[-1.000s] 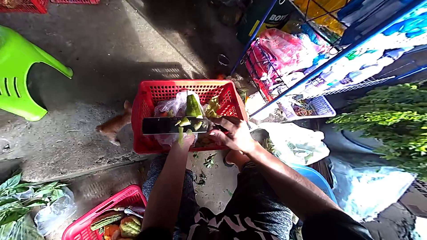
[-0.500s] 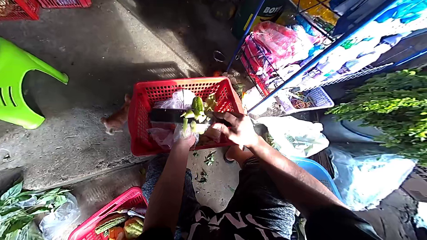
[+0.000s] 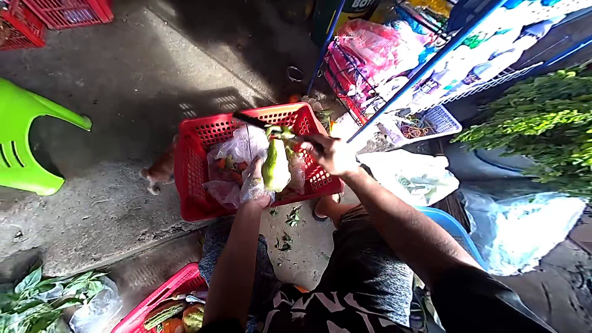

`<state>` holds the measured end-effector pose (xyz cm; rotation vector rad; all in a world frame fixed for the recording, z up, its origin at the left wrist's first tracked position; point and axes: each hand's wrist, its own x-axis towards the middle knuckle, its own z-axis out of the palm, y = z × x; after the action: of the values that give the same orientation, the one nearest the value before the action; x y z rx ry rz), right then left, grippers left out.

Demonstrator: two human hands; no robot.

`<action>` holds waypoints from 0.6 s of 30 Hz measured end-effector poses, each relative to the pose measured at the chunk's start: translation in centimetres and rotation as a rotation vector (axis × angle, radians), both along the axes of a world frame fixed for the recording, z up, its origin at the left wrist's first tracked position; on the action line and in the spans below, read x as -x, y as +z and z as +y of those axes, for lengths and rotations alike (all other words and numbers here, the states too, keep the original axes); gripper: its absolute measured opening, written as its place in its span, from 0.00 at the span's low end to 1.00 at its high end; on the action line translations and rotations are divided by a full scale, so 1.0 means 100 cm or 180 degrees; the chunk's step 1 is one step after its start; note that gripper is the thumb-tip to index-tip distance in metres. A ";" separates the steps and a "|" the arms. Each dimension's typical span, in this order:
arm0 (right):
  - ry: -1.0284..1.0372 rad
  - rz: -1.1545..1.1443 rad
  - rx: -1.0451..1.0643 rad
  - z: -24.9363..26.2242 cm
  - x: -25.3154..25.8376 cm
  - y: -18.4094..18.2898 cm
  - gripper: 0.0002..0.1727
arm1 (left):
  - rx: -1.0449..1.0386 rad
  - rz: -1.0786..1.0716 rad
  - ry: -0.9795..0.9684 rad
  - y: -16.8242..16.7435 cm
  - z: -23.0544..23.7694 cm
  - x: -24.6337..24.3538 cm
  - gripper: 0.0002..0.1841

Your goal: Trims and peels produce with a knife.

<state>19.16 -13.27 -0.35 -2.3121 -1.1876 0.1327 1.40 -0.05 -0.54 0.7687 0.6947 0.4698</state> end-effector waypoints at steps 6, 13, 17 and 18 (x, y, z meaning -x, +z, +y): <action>-0.0599 0.1932 -0.0031 -0.006 -0.002 0.001 0.23 | 0.0531 -0.0621 0.0207 0.001 0.016 -0.001 0.22; 0.0061 0.1522 -0.1001 -0.009 0.037 0.007 0.16 | 0.0469 -0.1631 0.0130 0.003 0.024 0.005 0.12; 0.1047 -0.0223 -0.1487 -0.007 0.059 0.004 0.28 | 0.0598 -0.0978 0.0925 -0.005 0.010 0.010 0.14; 0.1254 -0.0755 -0.1513 -0.003 0.063 0.003 0.30 | 0.0625 -0.0962 0.0941 -0.017 0.009 0.016 0.17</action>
<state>12.86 -13.55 -0.10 -1.6981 -1.5855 -0.2652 -0.18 0.90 -2.20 0.3984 0.5618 0.7571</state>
